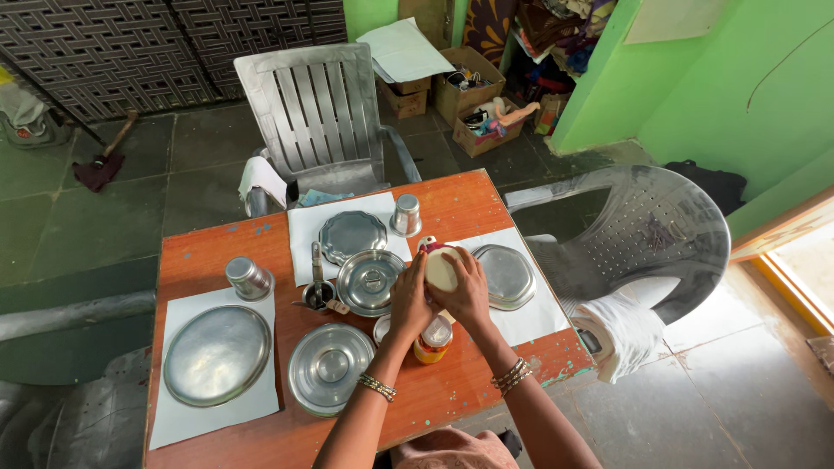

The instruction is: The person sets a dining table by arranging food containers, cups, and lids by hand, folding a white cloth, and positioning metal plates onto paper placements.

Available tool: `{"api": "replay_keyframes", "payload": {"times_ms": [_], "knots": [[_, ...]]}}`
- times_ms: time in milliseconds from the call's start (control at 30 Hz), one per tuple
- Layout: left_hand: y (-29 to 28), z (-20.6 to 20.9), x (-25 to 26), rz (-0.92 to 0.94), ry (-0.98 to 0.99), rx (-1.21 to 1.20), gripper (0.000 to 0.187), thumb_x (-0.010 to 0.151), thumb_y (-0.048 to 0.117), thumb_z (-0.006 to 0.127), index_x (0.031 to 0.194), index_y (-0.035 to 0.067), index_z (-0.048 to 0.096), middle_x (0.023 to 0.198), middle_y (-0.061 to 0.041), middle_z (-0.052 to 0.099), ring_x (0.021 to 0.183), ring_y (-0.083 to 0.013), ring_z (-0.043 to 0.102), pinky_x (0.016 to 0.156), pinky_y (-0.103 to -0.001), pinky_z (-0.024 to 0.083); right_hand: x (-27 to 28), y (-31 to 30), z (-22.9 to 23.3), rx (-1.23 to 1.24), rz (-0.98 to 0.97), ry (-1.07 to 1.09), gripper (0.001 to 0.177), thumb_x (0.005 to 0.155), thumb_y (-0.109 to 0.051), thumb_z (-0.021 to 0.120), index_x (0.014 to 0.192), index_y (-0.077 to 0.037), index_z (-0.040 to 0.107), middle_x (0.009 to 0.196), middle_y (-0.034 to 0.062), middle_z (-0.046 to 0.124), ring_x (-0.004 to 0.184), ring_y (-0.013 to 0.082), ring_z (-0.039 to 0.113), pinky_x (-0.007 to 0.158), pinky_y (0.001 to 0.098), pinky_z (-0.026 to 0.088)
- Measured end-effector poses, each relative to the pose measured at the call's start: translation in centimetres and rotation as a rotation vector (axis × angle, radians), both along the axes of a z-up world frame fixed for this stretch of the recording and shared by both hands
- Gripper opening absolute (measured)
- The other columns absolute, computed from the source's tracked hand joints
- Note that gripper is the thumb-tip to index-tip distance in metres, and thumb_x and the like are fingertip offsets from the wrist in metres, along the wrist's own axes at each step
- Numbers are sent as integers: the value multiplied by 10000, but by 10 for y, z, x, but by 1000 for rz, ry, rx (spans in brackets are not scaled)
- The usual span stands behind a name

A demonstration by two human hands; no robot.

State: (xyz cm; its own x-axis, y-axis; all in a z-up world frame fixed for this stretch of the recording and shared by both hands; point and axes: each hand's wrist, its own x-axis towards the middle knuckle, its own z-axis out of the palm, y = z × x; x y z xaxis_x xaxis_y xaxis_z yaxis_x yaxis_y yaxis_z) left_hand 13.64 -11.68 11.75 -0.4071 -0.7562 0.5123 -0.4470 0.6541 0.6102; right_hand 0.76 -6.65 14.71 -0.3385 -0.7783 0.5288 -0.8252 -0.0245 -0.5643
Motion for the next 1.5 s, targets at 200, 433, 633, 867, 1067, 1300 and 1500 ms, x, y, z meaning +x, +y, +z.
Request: {"api": "replay_keyframes", "payload": {"times_ms": [200,433,633,867,1067,1300,1500], "knots": [[-2,1,3,-48,30,25,1110,599,216,941,1529,50,358,1549,-163,469,1335,-345,520,1089,-513,400,-5,1,9,17,45,-72,676,621,-330,917,1215,-96,695,1384,154,577,1231,371,588,1014,461,489],[-1,7,3,-38,21,68,1127,583,243,964,1522,73,365,1528,-154,484,1374,-355,486,1120,-540,352,-12,2,22,10,157,-34,605,613,-330,931,1102,-77,680,1344,136,596,1212,358,581,1004,456,494],[0,15,1,-40,27,84,1123,561,267,977,1499,77,389,1498,-153,514,1369,-348,503,1115,-517,374,-22,0,20,-60,249,-26,553,608,-301,932,1027,-70,655,1362,134,607,1219,375,560,1013,466,488],[2,14,0,-48,73,51,1128,573,307,977,1502,63,385,1489,-173,516,1355,-357,514,1088,-516,390,-38,-3,15,-100,346,11,560,604,-311,951,1016,-81,649,1367,133,603,1232,368,552,1037,491,447],[4,17,-3,-4,-33,265,1148,602,337,959,1552,151,343,1510,-94,492,1441,-379,394,1132,-640,294,-52,-7,10,-1,424,-13,596,570,-338,950,1026,-94,653,1416,116,577,1282,339,514,1070,486,362],[2,12,-6,-13,-54,323,1203,595,309,956,1577,185,272,1625,-73,367,1541,-427,175,1148,-741,116,-69,-11,9,63,560,-46,578,607,-367,936,1036,-105,651,1501,116,541,1389,340,443,1125,505,290],[7,20,-8,8,-81,344,1192,633,343,959,1581,193,253,1634,-61,359,1547,-426,154,1161,-741,72,-82,-15,0,70,679,-57,600,697,-433,917,1104,-102,625,1561,143,473,1475,366,381,1187,527,270]]}}
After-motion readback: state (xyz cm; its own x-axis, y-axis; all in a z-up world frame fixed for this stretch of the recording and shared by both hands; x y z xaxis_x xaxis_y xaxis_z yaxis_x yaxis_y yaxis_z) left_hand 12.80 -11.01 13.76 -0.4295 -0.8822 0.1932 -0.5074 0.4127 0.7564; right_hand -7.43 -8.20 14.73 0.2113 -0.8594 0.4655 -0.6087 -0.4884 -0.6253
